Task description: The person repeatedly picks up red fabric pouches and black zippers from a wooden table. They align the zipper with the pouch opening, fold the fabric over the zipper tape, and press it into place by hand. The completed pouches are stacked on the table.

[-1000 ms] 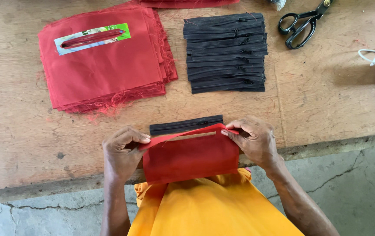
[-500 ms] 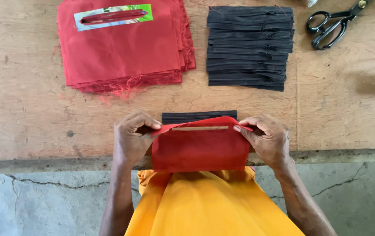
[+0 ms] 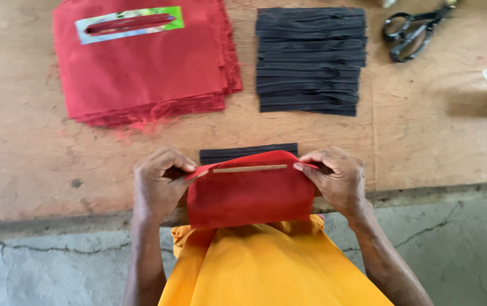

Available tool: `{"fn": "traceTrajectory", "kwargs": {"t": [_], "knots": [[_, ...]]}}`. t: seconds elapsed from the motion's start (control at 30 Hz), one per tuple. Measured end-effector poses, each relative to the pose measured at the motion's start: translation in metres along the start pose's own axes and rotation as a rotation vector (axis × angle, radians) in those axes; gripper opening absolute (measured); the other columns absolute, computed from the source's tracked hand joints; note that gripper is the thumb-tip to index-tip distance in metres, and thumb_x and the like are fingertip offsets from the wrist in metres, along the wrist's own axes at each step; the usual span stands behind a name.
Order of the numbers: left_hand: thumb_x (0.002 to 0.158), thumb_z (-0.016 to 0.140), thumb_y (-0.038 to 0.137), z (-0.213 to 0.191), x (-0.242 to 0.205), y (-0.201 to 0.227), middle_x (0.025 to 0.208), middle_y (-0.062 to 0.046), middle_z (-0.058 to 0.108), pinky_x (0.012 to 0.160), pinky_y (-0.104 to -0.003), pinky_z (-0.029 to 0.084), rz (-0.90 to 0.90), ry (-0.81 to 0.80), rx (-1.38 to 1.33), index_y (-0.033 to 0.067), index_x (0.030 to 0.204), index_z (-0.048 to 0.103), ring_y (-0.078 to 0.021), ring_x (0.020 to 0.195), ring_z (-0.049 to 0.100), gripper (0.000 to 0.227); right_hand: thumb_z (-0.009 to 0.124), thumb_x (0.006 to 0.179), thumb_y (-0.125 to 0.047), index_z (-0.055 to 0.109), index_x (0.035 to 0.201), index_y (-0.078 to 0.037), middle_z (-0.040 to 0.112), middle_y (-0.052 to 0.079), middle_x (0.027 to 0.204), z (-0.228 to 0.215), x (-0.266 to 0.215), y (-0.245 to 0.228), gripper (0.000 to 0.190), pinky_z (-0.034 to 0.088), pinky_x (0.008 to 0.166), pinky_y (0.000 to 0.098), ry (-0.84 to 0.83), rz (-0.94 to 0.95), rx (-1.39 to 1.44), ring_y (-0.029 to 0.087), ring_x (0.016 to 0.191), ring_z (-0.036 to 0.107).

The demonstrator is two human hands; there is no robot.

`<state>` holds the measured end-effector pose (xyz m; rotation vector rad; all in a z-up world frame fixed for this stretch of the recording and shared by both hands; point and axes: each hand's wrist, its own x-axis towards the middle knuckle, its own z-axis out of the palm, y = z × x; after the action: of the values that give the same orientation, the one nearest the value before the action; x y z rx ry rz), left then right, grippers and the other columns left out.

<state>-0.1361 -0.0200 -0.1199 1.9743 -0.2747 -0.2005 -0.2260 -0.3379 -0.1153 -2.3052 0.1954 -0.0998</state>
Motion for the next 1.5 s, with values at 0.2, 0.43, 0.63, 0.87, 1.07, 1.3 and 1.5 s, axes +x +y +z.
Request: {"fn": "traceTrajectory", "kwargs": {"t": [0.2,0.43,0.63,0.87,1.07,1.3,1.5], "knots": [[0.073,0.086,-0.006,-0.001,-0.001,0.008,0.083,-0.005,0.072,0.066,-0.024,0.056,-0.028,0.012,0.013,0.0006,0.079,0.066,-0.0106,0.076,0.07,0.022,0.088,0.077,-0.012,0.077,0.088,-0.006,0.07,0.003,0.074,0.0,0.002,0.002,0.017,0.049,0.056,0.0267,0.002,-0.004,0.05,0.012,0.063,0.062],[0.08,0.084,-0.001,0.004,-0.004,0.001,0.086,-0.003,0.072,0.067,-0.02,0.058,-0.13,0.048,-0.121,0.0008,0.085,0.066,-0.0054,0.077,0.068,0.019,0.086,0.082,-0.012,0.078,0.09,-0.007,0.072,0.001,0.077,0.002,0.005,0.007,0.013,0.053,0.059,0.0227,-0.005,0.056,0.121,0.007,0.067,0.065],[0.083,0.087,0.004,0.008,-0.002,-0.007,0.078,0.0,0.071,0.062,-0.019,0.053,-0.169,0.118,-0.108,0.001,0.085,0.069,-0.0031,0.069,0.062,0.019,0.087,0.082,-0.013,0.078,0.094,-0.004,0.074,0.001,0.076,0.003,0.011,0.012,0.018,0.051,0.056,0.0213,0.021,0.136,0.179,0.004,0.064,0.062],[0.082,0.089,0.006,0.009,0.0,-0.006,0.077,0.002,0.07,0.063,-0.019,0.052,-0.176,0.153,-0.094,0.0015,0.085,0.07,-0.0022,0.069,0.061,0.02,0.088,0.081,-0.02,0.078,0.091,-0.004,0.072,0.001,0.067,0.001,0.021,0.006,0.021,0.048,0.051,0.0237,-0.03,0.252,0.077,0.005,0.057,0.06],[0.083,0.088,0.005,0.009,0.001,-0.004,0.076,0.002,0.068,0.062,-0.019,0.051,-0.178,0.151,-0.111,0.001,0.084,0.069,-0.0024,0.068,0.059,0.02,0.087,0.082,-0.021,0.078,0.091,-0.005,0.071,0.001,0.066,0.001,0.022,0.004,0.02,0.048,0.051,0.0243,-0.04,0.269,0.102,0.004,0.057,0.058],[0.083,0.088,0.005,0.01,0.002,-0.001,0.076,0.002,0.068,0.062,-0.019,0.05,-0.181,0.152,-0.084,0.0011,0.085,0.07,-0.0026,0.067,0.059,0.019,0.087,0.084,-0.021,0.076,0.086,-0.003,0.069,0.002,0.063,0.001,0.024,0.003,0.021,0.046,0.05,0.0256,-0.05,0.263,0.064,0.005,0.055,0.055],[0.083,0.088,0.006,0.01,0.003,-0.001,0.078,0.002,0.071,0.063,-0.019,0.053,-0.165,0.151,-0.083,0.0014,0.086,0.071,-0.0031,0.069,0.062,0.018,0.084,0.084,-0.021,0.077,0.09,-0.006,0.073,0.001,0.066,0.0,0.026,-0.003,0.018,0.048,0.048,0.0243,-0.057,0.266,0.088,0.004,0.055,0.06]]}}
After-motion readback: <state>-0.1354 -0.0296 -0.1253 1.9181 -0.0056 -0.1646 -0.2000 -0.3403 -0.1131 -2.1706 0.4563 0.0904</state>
